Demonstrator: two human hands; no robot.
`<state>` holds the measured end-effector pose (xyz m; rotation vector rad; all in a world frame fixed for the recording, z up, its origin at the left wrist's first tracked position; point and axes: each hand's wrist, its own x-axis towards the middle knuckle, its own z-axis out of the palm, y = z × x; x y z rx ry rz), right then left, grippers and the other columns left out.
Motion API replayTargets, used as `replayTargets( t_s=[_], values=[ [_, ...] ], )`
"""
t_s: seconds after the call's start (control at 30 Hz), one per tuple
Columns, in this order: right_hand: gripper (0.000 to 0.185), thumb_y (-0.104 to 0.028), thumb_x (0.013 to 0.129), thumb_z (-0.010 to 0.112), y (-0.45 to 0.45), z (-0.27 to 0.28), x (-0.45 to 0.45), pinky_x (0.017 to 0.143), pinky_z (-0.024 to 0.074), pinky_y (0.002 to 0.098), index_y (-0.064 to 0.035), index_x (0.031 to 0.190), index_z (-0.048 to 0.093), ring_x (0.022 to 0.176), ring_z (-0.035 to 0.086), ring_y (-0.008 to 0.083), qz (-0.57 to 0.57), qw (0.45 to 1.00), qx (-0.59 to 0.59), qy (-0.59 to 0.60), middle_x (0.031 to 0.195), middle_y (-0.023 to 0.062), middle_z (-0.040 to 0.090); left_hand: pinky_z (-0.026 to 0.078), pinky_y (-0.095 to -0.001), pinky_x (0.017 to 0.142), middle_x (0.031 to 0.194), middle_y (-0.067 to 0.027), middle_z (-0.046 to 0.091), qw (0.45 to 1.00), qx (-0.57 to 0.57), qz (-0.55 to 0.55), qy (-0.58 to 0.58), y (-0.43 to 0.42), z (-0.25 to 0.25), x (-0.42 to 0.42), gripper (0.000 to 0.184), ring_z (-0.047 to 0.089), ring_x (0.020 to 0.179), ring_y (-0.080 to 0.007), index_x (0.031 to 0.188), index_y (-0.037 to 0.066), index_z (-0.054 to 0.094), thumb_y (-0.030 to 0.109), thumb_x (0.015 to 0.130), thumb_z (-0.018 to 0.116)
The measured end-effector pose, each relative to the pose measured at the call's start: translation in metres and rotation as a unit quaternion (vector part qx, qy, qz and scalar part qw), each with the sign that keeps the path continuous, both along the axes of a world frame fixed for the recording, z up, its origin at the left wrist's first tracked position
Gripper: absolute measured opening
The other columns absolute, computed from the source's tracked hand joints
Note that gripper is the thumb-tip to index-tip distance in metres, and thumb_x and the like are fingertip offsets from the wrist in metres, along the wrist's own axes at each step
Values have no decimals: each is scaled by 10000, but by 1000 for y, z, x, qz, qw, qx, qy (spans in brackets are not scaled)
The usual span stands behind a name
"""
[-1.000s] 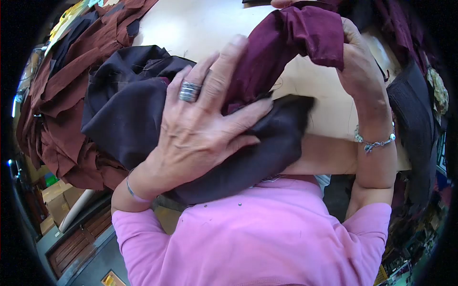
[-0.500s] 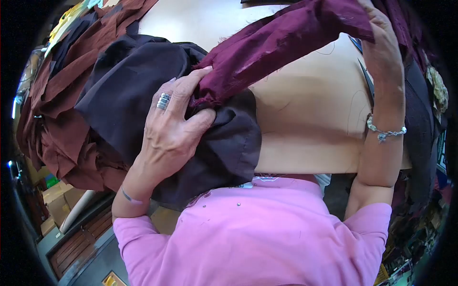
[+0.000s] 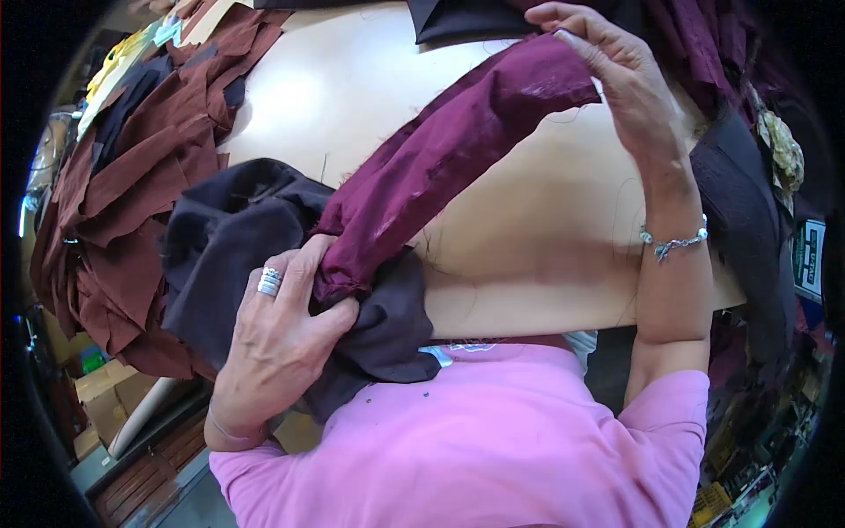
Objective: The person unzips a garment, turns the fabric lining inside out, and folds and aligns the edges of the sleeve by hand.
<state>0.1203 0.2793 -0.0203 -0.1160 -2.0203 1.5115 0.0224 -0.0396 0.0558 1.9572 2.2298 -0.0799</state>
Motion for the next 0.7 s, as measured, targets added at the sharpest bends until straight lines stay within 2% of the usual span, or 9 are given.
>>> replayTargets(
  t_s=[0.1,0.13,0.17,0.23,0.33,0.47,0.6,0.67,0.7],
  values=[
    [209,-119,867,520,-7,2,3,825,435,224,0,1030,574,907,554,96,132,971,-200,-15,1030,54,583,383,-377,824,1188,-176,435,992,-9,-11,-127,9,20,-14,395,475,996,-340,1095,168,586,279,717,621],
    [209,-114,866,519,-10,4,3,813,441,218,0,1033,572,898,558,94,127,973,-192,-5,1017,52,586,381,-388,851,1184,-187,440,979,14,-6,-206,11,20,-25,602,469,1018,-367,1236,159,492,442,716,604],
    [209,-108,866,518,-15,4,2,800,447,212,0,1036,570,889,561,92,122,975,-185,4,1005,51,588,379,-394,874,1178,-197,453,955,75,17,-288,22,18,-29,633,475,1038,-371,1232,110,481,472,726,596],
    [207,-101,866,514,-21,4,3,772,457,203,-1,1039,568,865,567,88,123,977,-176,14,979,46,592,384,-389,888,1171,-189,479,983,150,25,-99,42,16,-33,681,490,1057,-340,1288,95,396,444,745,611],
    [188,-87,871,493,-28,8,5,697,469,183,0,1021,565,808,565,72,116,979,-169,14,928,29,588,354,-357,928,1222,-170,469,933,163,91,-309,82,0,-31,697,488,1076,-257,1349,81,284,426,812,566],
    [159,-86,889,454,-30,16,9,689,445,164,-2,974,560,800,526,32,55,991,-118,-4,907,1,561,388,-296,900,1166,-180,509,861,82,119,-487,114,-16,-19,729,514,1022,-183,1363,84,215,139,782,652],
    [134,-98,890,466,-21,16,11,699,415,162,-7,912,563,760,497,27,-13,998,-56,-39,895,-7,545,396,-285,885,1074,-155,571,901,175,48,-393,111,-42,-16,683,539,1005,-173,1339,67,253,90,780,645],
    [129,-98,888,474,-19,9,8,698,398,165,-5,881,563,741,478,26,-51,997,28,-56,885,-11,537,412,-335,873,1131,-189,523,901,162,55,-399,104,-43,-14,655,525,1034,-296,1320,72,284,117,772,640],
    [126,-102,883,485,-21,9,7,692,393,169,-3,874,564,739,471,26,-41,998,16,-53,884,-13,535,420,-359,866,1159,-206,500,901,156,59,-400,101,-43,-15,641,518,1049,-358,1310,75,300,131,768,638]
  ],
)
